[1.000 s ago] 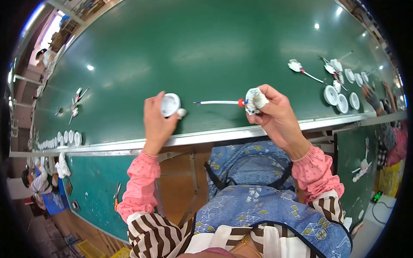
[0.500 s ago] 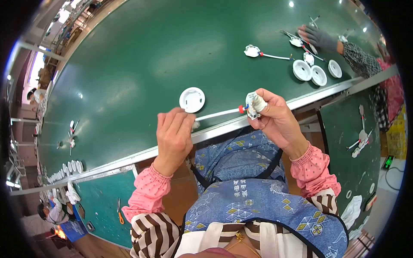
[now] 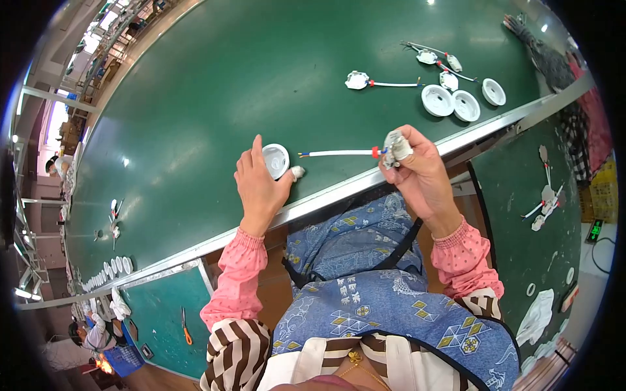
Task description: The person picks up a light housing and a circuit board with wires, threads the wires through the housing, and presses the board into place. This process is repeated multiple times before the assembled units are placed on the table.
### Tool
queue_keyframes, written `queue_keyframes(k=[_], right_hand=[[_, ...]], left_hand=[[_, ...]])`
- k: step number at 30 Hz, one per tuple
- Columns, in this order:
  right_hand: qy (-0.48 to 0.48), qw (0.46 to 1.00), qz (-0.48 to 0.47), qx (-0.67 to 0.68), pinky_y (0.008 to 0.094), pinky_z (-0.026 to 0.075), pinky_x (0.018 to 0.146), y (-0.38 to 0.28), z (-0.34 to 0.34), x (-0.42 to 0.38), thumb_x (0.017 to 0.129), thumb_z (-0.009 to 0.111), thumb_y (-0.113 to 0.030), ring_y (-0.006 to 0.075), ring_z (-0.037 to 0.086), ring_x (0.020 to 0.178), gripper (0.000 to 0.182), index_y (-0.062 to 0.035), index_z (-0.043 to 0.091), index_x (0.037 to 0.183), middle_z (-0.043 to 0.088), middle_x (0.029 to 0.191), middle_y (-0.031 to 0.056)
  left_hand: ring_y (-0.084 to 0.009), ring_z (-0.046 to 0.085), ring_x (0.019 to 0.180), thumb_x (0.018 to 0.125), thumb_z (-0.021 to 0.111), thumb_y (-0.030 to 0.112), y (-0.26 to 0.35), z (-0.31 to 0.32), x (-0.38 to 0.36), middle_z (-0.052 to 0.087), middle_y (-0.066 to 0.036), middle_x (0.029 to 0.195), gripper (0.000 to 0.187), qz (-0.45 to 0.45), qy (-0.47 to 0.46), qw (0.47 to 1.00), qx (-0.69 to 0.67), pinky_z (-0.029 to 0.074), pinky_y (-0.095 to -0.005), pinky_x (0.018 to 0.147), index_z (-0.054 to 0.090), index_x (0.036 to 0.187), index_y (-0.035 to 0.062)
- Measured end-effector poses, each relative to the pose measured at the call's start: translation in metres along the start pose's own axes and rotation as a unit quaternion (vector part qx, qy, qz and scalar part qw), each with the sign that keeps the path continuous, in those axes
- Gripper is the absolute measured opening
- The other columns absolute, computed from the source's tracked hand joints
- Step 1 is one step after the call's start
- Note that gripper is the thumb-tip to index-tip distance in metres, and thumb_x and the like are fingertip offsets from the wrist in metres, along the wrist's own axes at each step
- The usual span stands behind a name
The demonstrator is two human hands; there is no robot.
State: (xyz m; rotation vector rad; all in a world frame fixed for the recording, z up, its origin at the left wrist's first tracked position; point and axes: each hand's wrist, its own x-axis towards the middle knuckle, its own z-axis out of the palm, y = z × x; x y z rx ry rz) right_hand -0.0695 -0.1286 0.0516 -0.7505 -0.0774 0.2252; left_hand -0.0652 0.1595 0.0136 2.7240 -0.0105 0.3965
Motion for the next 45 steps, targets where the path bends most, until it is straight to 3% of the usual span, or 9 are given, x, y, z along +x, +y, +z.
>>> queue_keyframes(k=[1,4,5,9,12,14,19,36,45], right_hand=[[0.006,1.000,-0.001,0.005,0.0223,0.045,0.059,-0.002,0.003,-0.002,0.097,0.067,-0.012,0.0129,0.056,0.067,0.014,-0.0020,0.059,0.103,0.062,0.082,0.0055],[0.044,0.998,0.003,-0.042,0.0244,0.041,0.059,-0.013,0.001,-0.010,0.093,0.071,-0.013,0.0135,0.050,0.063,0.020,-0.0013,0.056,0.100,0.058,0.082,0.0063],[0.046,0.997,0.010,-0.058,0.0243,0.042,0.058,-0.017,-0.001,-0.011,0.094,0.071,-0.015,0.0132,0.051,0.063,0.020,-0.0022,0.056,0.097,0.059,0.080,0.0058],[0.024,0.995,0.015,-0.098,0.0201,0.045,0.056,-0.019,-0.007,-0.015,0.098,0.066,-0.013,0.0101,0.060,0.066,0.013,-0.0028,0.060,0.102,0.066,0.085,0.0069],[0.002,0.989,0.011,-0.145,0.0205,0.046,0.055,-0.018,-0.001,-0.017,0.097,0.068,-0.015,0.0096,0.060,0.067,0.017,-0.0021,0.059,0.102,0.067,0.086,0.0073],[-0.012,0.985,0.011,-0.169,0.0202,0.047,0.054,-0.013,0.005,-0.013,0.096,0.069,-0.017,0.0087,0.059,0.065,0.020,-0.0008,0.059,0.101,0.065,0.085,0.0067],[-0.048,0.967,0.045,-0.247,0.0204,0.049,0.054,-0.003,0.016,-0.002,0.096,0.070,-0.016,0.0084,0.059,0.064,0.019,-0.0001,0.059,0.097,0.062,0.084,0.0050],[-0.100,0.937,0.026,-0.335,0.0227,0.050,0.059,0.003,0.017,-0.006,0.096,0.060,-0.003,0.0059,0.059,0.069,0.008,0.0025,0.063,0.100,0.067,0.088,0.0047],[-0.064,0.777,-0.194,-0.596,0.0354,0.045,0.055,0.009,0.046,-0.003,0.078,0.059,0.009,0.0257,0.060,0.061,0.018,0.0030,0.063,0.095,0.062,0.082,0.0140]], left_hand=[[-0.0366,0.049,0.127,0.071,0.084,0.028,0.002,0.005,0.005,0.056,-0.014,0.130,0.090,-0.017,-0.009,0.999,-0.029,0.041,-0.0482,0.098,0.043,0.148,0.0053],[-0.0372,0.036,0.142,0.068,0.083,0.025,0.005,-0.008,0.017,0.054,-0.008,0.140,0.093,0.141,-0.136,0.981,0.002,0.038,-0.0514,0.099,0.043,0.152,0.0186],[-0.0370,0.022,0.151,0.066,0.081,0.014,0.007,-0.016,0.020,0.049,-0.003,0.150,0.097,0.163,-0.196,0.966,-0.044,0.034,-0.0561,0.104,0.042,0.153,0.0282],[-0.0387,0.022,0.151,0.066,0.076,-0.002,0.015,-0.048,0.020,0.044,-0.006,0.154,0.098,0.203,-0.138,0.969,0.010,0.032,-0.0599,0.109,0.041,0.154,0.0226],[-0.0401,0.029,0.149,0.068,0.077,0.002,0.001,-0.036,-0.005,0.043,-0.011,0.153,0.095,0.099,-0.048,0.993,-0.032,0.033,-0.0596,0.108,0.040,0.154,0.0140],[-0.0411,0.034,0.145,0.069,0.081,0.018,0.019,-0.027,-0.029,0.047,-0.022,0.145,0.093,0.027,-0.051,0.997,-0.053,0.034,-0.0570,0.108,0.039,0.152,0.0038],[-0.0407,0.038,0.140,0.067,0.086,0.029,0.033,0.026,-0.033,0.048,-0.018,0.141,0.092,-0.014,0.030,0.998,-0.054,0.032,-0.0547,0.105,0.044,0.144,0.0022],[-0.0338,0.046,0.139,0.063,0.077,0.009,0.032,0.009,-0.023,0.059,-0.014,0.135,0.079,0.116,0.012,0.979,-0.168,0.033,-0.0447,0.107,0.053,0.138,0.0076],[-0.0306,0.065,0.113,0.068,0.078,0.001,0.076,-0.025,-0.021,0.061,-0.015,0.127,0.077,0.129,-0.035,0.925,-0.356,0.052,-0.0390,0.096,0.049,0.139,0.0037]])
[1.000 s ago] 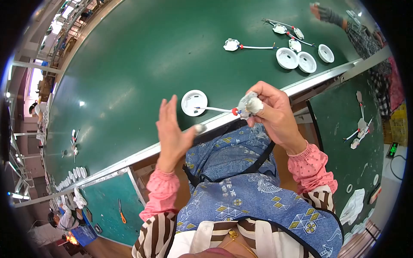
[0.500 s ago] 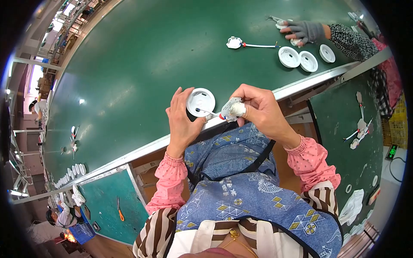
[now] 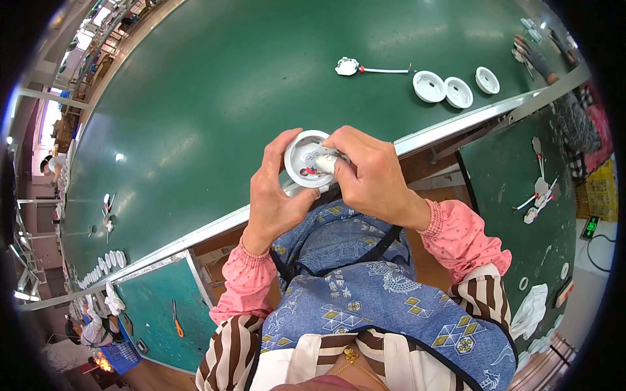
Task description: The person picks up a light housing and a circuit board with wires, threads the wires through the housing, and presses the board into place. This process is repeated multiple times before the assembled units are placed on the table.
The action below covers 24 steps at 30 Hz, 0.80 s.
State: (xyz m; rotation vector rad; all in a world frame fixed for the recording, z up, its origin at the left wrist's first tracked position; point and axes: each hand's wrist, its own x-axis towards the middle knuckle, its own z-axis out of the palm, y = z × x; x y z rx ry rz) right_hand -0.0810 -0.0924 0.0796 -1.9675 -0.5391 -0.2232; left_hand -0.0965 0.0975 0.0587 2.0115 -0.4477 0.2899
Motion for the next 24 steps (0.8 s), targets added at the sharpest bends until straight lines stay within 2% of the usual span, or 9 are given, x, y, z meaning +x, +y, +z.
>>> queue_keyframes(k=[4,10,13,19,22,24], right_hand=[[0.006,0.999,-0.043,-0.016,0.0380,0.047,0.056,-0.008,-0.010,0.002,0.076,0.059,0.010,0.0299,0.062,0.064,0.020,0.0023,0.063,0.094,0.063,0.083,0.0141],[0.027,0.992,-0.107,-0.052,0.0412,0.047,0.057,-0.011,-0.013,-0.005,0.074,0.059,0.010,0.0348,0.063,0.068,0.020,0.0003,0.061,0.091,0.061,0.081,0.0150],[0.024,0.993,-0.118,-0.017,0.0422,0.047,0.057,-0.013,-0.016,-0.008,0.074,0.059,0.010,0.0353,0.062,0.067,0.020,-0.0005,0.060,0.091,0.060,0.081,0.0146],[0.017,0.992,-0.105,-0.061,0.0436,0.048,0.058,-0.016,-0.021,-0.009,0.074,0.062,0.007,0.0360,0.062,0.069,0.019,-0.0009,0.059,0.091,0.061,0.082,0.0148],[0.033,0.988,-0.127,-0.084,0.0437,0.048,0.058,-0.019,-0.020,-0.010,0.074,0.061,0.007,0.0360,0.063,0.070,0.019,-0.0006,0.059,0.091,0.061,0.082,0.0151],[0.030,0.989,-0.125,-0.074,0.0439,0.048,0.059,-0.015,-0.020,-0.012,0.073,0.061,0.007,0.0360,0.063,0.071,0.019,-0.0004,0.058,0.090,0.061,0.082,0.0150]], left_hand=[[-0.0252,0.063,0.118,0.068,0.076,-0.003,0.012,-0.001,0.011,0.058,-0.012,0.131,0.078,-0.001,-0.034,0.997,-0.064,0.052,-0.0365,0.101,0.049,0.140,0.0041],[-0.0231,0.059,0.123,0.068,0.072,-0.008,0.017,0.005,0.006,0.053,-0.010,0.136,0.080,-0.046,-0.058,0.983,-0.165,0.052,-0.0363,0.102,0.047,0.143,0.0035],[-0.0225,0.059,0.122,0.068,0.071,-0.009,0.022,0.006,0.006,0.054,-0.010,0.134,0.080,-0.063,-0.077,0.968,-0.231,0.052,-0.0356,0.102,0.046,0.144,0.0023],[-0.0217,0.060,0.120,0.068,0.067,-0.010,0.020,0.009,0.003,0.056,-0.012,0.132,0.080,-0.017,-0.072,0.978,-0.197,0.052,-0.0343,0.101,0.044,0.144,-0.0002],[-0.0224,0.061,0.120,0.070,0.065,-0.010,0.020,0.012,0.002,0.057,-0.013,0.132,0.078,-0.037,-0.056,0.972,-0.226,0.052,-0.0345,0.101,0.044,0.144,-0.0020],[-0.0225,0.065,0.113,0.073,0.067,-0.011,0.018,0.008,0.001,0.063,-0.013,0.123,0.076,-0.052,-0.065,0.971,-0.226,0.053,-0.0355,0.100,0.045,0.145,0.0016]])
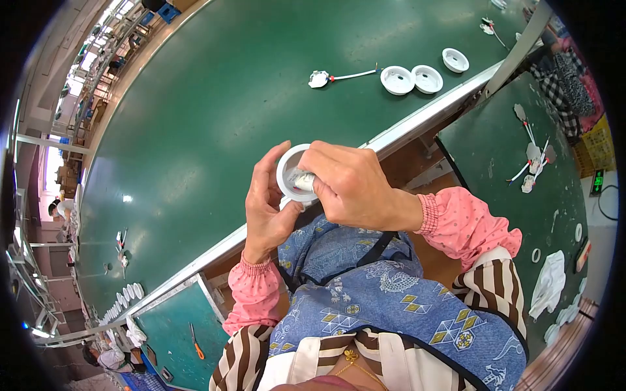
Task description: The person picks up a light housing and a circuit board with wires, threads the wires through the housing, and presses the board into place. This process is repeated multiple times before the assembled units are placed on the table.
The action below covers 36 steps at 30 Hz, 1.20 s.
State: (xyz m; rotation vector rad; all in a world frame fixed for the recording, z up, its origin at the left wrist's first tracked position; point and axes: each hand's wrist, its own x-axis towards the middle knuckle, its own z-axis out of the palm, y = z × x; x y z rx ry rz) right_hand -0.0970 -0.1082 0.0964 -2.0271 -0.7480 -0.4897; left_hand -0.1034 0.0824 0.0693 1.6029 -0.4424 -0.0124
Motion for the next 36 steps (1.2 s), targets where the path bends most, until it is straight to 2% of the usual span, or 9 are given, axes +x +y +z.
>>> queue_keyframes(k=[4,7,8,11,14,19,20,26,36], right_hand=[[-0.016,0.999,0.020,0.041,0.0427,0.048,0.059,0.004,-0.001,-0.004,0.074,0.061,0.007,0.0362,0.063,0.071,0.017,0.0000,0.059,0.090,0.062,0.083,0.0153],[-0.036,0.993,0.071,0.086,0.0409,0.049,0.060,0.006,-0.007,-0.003,0.076,0.061,0.007,0.0366,0.063,0.072,0.014,0.0003,0.060,0.089,0.063,0.084,0.0158],[-0.040,0.991,0.079,0.099,0.0392,0.049,0.062,0.008,-0.008,-0.005,0.078,0.061,0.006,0.0340,0.063,0.071,0.014,0.0004,0.062,0.091,0.063,0.084,0.0158],[-0.059,0.978,0.148,0.138,0.0381,0.050,0.065,0.010,-0.015,-0.010,0.080,0.063,0.004,0.0299,0.063,0.073,0.015,0.0009,0.063,0.094,0.063,0.082,0.0137],[-0.123,0.974,0.140,0.127,0.0375,0.051,0.074,0.018,-0.029,-0.010,0.077,0.070,-0.001,0.0286,0.063,0.087,0.030,-0.0018,0.065,0.106,0.063,0.098,0.0146],[-0.181,0.982,-0.038,0.031,0.0408,0.050,0.089,0.001,-0.028,-0.006,0.064,0.080,-0.006,0.0354,0.056,0.107,0.062,-0.0062,0.060,0.123,0.050,0.124,0.0186],[-0.202,0.978,-0.030,0.051,0.0411,0.050,0.088,0.004,-0.020,-0.009,0.064,0.080,-0.006,0.0357,0.057,0.106,0.062,-0.0056,0.060,0.122,0.051,0.122,0.0181],[-0.241,0.953,0.059,0.173,0.0378,0.051,0.090,0.009,-0.002,-0.010,0.060,0.077,0.002,0.0300,0.064,0.102,0.051,-0.0011,0.064,0.109,0.063,0.106,0.0131],[-0.277,0.921,0.098,0.255,0.0370,0.051,0.090,0.010,0.010,-0.012,0.060,0.079,-0.001,0.0263,0.065,0.103,0.049,-0.0020,0.067,0.108,0.067,0.108,0.0121]], left_hand=[[-0.0189,0.069,0.097,0.080,0.070,-0.007,-0.006,-0.004,-0.001,0.071,-0.010,0.101,0.058,-0.015,0.023,0.999,0.024,0.055,-0.0327,0.088,0.057,0.136,0.0025],[-0.0158,0.068,0.083,0.084,0.071,-0.002,-0.018,-0.015,0.001,0.071,-0.008,0.089,0.035,0.056,-0.042,0.982,0.178,0.054,-0.0303,0.075,0.068,0.118,0.0013],[-0.0140,0.065,0.073,0.088,0.070,0.001,-0.019,-0.010,-0.001,0.070,-0.007,0.083,0.015,0.057,-0.032,0.985,0.160,0.050,-0.0298,0.064,0.072,0.102,-0.0003],[-0.0129,0.062,0.067,0.090,0.068,0.001,-0.015,-0.003,-0.008,0.069,-0.008,0.080,0.011,-0.043,-0.066,0.992,0.094,0.049,-0.0290,0.060,0.071,0.101,-0.0022],[-0.0107,0.059,0.062,0.093,0.066,0.004,-0.011,-0.002,-0.015,0.065,-0.007,0.070,0.010,-0.061,-0.087,0.992,0.074,0.046,-0.0287,0.055,0.070,0.099,-0.0031],[-0.0117,0.059,0.060,0.096,0.058,0.003,0.003,-0.001,-0.029,0.061,-0.006,0.064,0.013,-0.137,-0.136,0.979,0.059,0.046,-0.0295,0.055,0.069,0.096,-0.0022],[-0.0080,0.059,0.065,0.098,0.061,0.007,0.009,0.000,-0.031,0.065,-0.002,0.072,0.015,-0.179,-0.150,0.972,0.040,0.047,-0.0257,0.059,0.073,0.105,-0.0004],[-0.0110,0.055,0.060,0.094,0.052,-0.001,0.022,-0.013,-0.039,0.059,-0.004,0.065,0.019,-0.170,-0.149,0.974,0.028,0.046,-0.0289,0.058,0.070,0.099,0.0000],[-0.0074,0.051,0.059,0.094,0.050,-0.002,0.005,-0.020,-0.062,0.057,-0.001,0.066,0.024,-0.205,-0.119,0.970,-0.062,0.041,-0.0268,0.055,0.072,0.106,0.0024]])
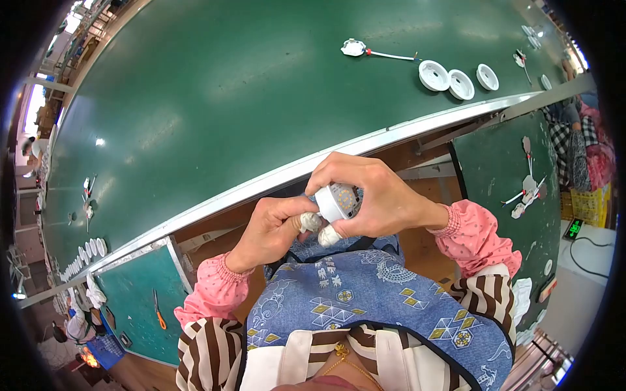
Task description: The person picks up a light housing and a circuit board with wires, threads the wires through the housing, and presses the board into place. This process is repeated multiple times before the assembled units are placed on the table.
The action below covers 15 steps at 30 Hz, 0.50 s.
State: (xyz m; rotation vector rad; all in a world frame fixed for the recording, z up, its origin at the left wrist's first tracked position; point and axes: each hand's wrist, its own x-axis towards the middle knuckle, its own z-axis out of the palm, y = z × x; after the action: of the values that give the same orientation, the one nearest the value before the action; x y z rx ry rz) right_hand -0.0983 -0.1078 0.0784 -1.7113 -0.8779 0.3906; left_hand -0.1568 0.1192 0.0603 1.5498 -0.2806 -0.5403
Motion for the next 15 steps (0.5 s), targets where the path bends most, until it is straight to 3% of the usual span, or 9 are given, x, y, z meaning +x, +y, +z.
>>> queue_keyframes(k=[8,12,15], right_hand=[[-0.010,0.999,0.033,0.024,0.0352,0.050,0.090,0.007,0.001,-0.004,0.062,0.078,-0.005,0.0252,0.065,0.102,0.048,-0.0021,0.067,0.109,0.067,0.107,0.0105],[-0.002,0.992,0.089,0.088,0.0353,0.049,0.093,0.026,0.010,-0.006,0.068,0.075,-0.007,0.0262,0.063,0.106,0.051,-0.0033,0.064,0.118,0.064,0.111,0.0101],[0.053,0.997,-0.014,-0.050,0.0364,0.049,0.092,0.027,0.016,0.002,0.073,0.072,-0.006,0.0281,0.062,0.105,0.051,-0.0039,0.063,0.123,0.063,0.111,0.0109]], left_hand=[[-0.0053,0.049,0.059,0.096,0.051,0.000,-0.006,0.008,-0.002,0.056,0.000,0.064,0.022,-0.039,-0.009,0.997,-0.063,0.039,-0.0256,0.053,0.072,0.103,0.0004],[-0.0065,0.052,0.058,0.096,0.051,-0.001,-0.025,0.013,0.003,0.056,0.000,0.063,0.021,-0.011,0.062,0.997,-0.050,0.041,-0.0273,0.053,0.071,0.102,0.0009],[-0.0081,0.055,0.058,0.095,0.050,-0.002,-0.024,0.017,0.005,0.058,-0.002,0.063,0.021,-0.004,0.091,0.996,-0.003,0.042,-0.0281,0.053,0.071,0.101,0.0010]])
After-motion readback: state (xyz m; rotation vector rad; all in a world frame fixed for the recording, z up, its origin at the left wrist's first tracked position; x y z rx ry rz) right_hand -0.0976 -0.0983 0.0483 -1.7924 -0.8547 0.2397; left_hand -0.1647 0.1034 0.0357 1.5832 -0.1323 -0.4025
